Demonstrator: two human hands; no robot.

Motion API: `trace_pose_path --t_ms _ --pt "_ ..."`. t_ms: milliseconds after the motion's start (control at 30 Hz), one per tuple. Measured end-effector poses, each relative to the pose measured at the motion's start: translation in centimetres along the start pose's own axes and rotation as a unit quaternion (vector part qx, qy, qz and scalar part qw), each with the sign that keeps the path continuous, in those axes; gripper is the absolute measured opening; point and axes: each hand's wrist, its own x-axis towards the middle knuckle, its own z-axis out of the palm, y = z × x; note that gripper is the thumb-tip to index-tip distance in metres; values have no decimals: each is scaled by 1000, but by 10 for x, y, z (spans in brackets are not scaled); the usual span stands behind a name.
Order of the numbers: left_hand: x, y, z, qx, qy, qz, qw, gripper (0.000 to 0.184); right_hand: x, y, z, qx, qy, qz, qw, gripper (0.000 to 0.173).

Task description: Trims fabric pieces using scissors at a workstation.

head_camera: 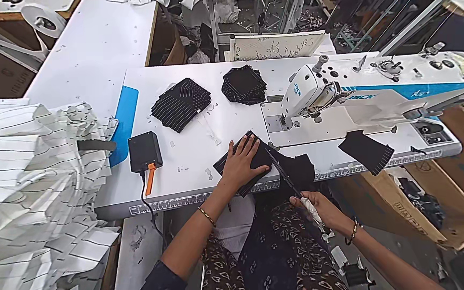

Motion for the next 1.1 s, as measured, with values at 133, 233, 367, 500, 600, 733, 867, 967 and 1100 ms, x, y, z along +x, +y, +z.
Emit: trace_pose_path --t_ms 133,233,367,500,600,733,867,967,1100 --pt "1 0 -1 7 -10 10 1000 97 5 -12 6 41 -19 12 999 37" --pt "0 -1 -2 8 -10 15 1000 101 8 -10 6 13 -4 6 1000 38" --pt "1 -1 -3 9 -19 19 1000 103 3 -10 4 25 10 3 1000 37" --pt "2 -1 -2 9 -9 31 999 110 8 -17 6 58 -5 1 998 37" --pt "2 -3 -4 2 -8 42 999 115 12 -21 6 50 -9 -2 999 36" --pt "4 -15 -5 -21 9 118 993 102 0 -16 4 84 -12 10 996 32" --pt "4 -22 -5 -53 73 192 977 90 -18 -7 8 131 -33 22 991 31" --pt "-5 -17 -6 -36 75 158 984 104 -21 -4 12 135 -36 30 990 30" --pt "-13 -17 -3 -11 2 133 991 110 -16 -7 11 124 -29 25 992 31"
